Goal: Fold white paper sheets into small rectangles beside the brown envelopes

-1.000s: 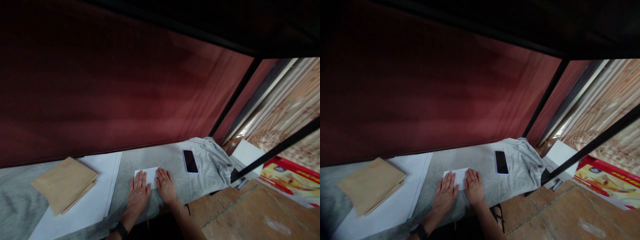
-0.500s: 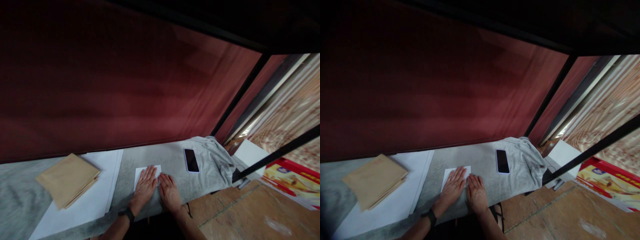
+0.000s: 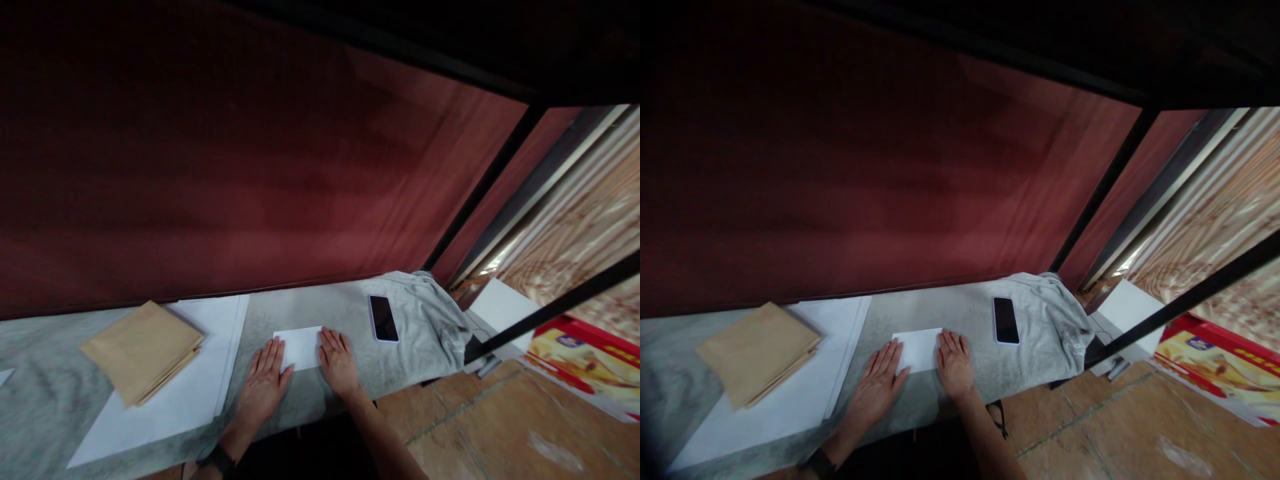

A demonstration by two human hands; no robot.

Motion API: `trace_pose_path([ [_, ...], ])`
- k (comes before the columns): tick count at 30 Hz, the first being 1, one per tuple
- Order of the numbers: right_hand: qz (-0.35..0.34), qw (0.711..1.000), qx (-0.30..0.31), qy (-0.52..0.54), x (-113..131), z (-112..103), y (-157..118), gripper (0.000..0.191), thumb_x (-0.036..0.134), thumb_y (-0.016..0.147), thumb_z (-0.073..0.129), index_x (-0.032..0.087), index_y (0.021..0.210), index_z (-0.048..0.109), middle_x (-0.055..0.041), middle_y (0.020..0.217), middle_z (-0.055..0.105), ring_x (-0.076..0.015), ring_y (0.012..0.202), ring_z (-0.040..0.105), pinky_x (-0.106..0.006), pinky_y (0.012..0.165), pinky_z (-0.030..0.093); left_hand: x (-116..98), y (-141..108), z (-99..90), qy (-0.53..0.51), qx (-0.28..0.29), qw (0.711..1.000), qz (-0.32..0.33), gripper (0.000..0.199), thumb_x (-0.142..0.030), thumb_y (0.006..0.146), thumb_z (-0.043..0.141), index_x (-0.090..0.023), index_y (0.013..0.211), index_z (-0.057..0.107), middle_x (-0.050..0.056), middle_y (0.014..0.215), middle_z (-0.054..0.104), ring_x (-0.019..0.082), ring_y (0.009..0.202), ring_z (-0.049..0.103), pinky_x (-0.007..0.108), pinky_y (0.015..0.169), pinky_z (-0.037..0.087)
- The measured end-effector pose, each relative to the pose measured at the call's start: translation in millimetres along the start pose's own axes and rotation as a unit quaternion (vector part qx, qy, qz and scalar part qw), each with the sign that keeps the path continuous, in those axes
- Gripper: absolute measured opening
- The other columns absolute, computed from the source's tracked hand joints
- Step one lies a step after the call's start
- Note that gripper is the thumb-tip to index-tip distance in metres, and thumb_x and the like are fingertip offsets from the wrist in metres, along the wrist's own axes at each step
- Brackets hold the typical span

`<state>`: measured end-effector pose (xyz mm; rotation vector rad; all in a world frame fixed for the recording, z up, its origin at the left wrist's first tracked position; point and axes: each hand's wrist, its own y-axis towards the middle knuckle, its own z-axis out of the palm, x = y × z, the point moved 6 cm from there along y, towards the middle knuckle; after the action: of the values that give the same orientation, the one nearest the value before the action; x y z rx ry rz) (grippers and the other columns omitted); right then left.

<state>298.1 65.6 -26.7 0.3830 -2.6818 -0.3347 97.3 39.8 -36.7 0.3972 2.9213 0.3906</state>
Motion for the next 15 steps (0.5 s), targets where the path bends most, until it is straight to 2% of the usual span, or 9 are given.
trace_pose_path([
  [6,0.003,1.0,-0.003,-0.011,-11,2,13,0.044,0.022,0.103,0.039,0.023,0.145,0.053,-0.0063,0.151,0.052,-0.0198,0.141,0.045,-0.043,0.119,0.029,3,-1,2.0,-0.009,0.024,1.0,0.008,0.059,-0.045,0.096,0.044,-0.014,0.146,0.049,0.014,0.155,0.046,0.029,0.145,0.04,0.052,0.12,0.031],
  [10,-0.02,1.0,0.005,0.003,-18,4,11,0.046,0.012,0.098,0.04,0.021,0.14,0.058,-0.0067,0.148,0.056,-0.0186,0.139,0.047,-0.041,0.118,0.031,5,2,9.4,0.017,0.075,0.996,0.036,0.047,-0.027,0.094,0.045,-0.022,0.139,0.058,0.01,0.149,0.054,0.029,0.141,0.047,0.05,0.114,0.041],
  [12,-0.031,0.999,0.006,0.006,-19,5,10,0.048,0.009,0.096,0.04,0.02,0.14,0.058,-0.0064,0.148,0.055,-0.019,0.139,0.047,-0.041,0.118,0.031,2,4,12.0,0.076,0.103,0.99,0.062,0.049,-0.018,0.089,0.044,-0.024,0.134,0.063,0.011,0.145,0.058,0.031,0.136,0.053,0.052,0.109,0.046],
  [13,-0.035,0.999,0.007,0.007,-20,5,9,0.05,0.008,0.095,0.04,0.02,0.14,0.057,-0.0065,0.149,0.054,-0.0191,0.139,0.046,-0.042,0.119,0.031,-2,5,14.5,0.131,0.126,0.979,0.093,0.052,-0.014,0.086,0.043,-0.025,0.131,0.065,0.012,0.144,0.059,0.032,0.134,0.055,0.054,0.106,0.049],
  [15,-0.035,0.999,0.01,0.02,-20,5,8,0.052,0.006,0.094,0.04,0.02,0.141,0.056,-0.0073,0.149,0.054,-0.0193,0.14,0.046,-0.042,0.12,0.029,-13,1,22.9,0.266,0.189,0.925,0.195,0.059,-0.009,0.079,0.04,-0.025,0.129,0.066,0.014,0.142,0.06,0.034,0.131,0.057,0.058,0.098,0.053],
])
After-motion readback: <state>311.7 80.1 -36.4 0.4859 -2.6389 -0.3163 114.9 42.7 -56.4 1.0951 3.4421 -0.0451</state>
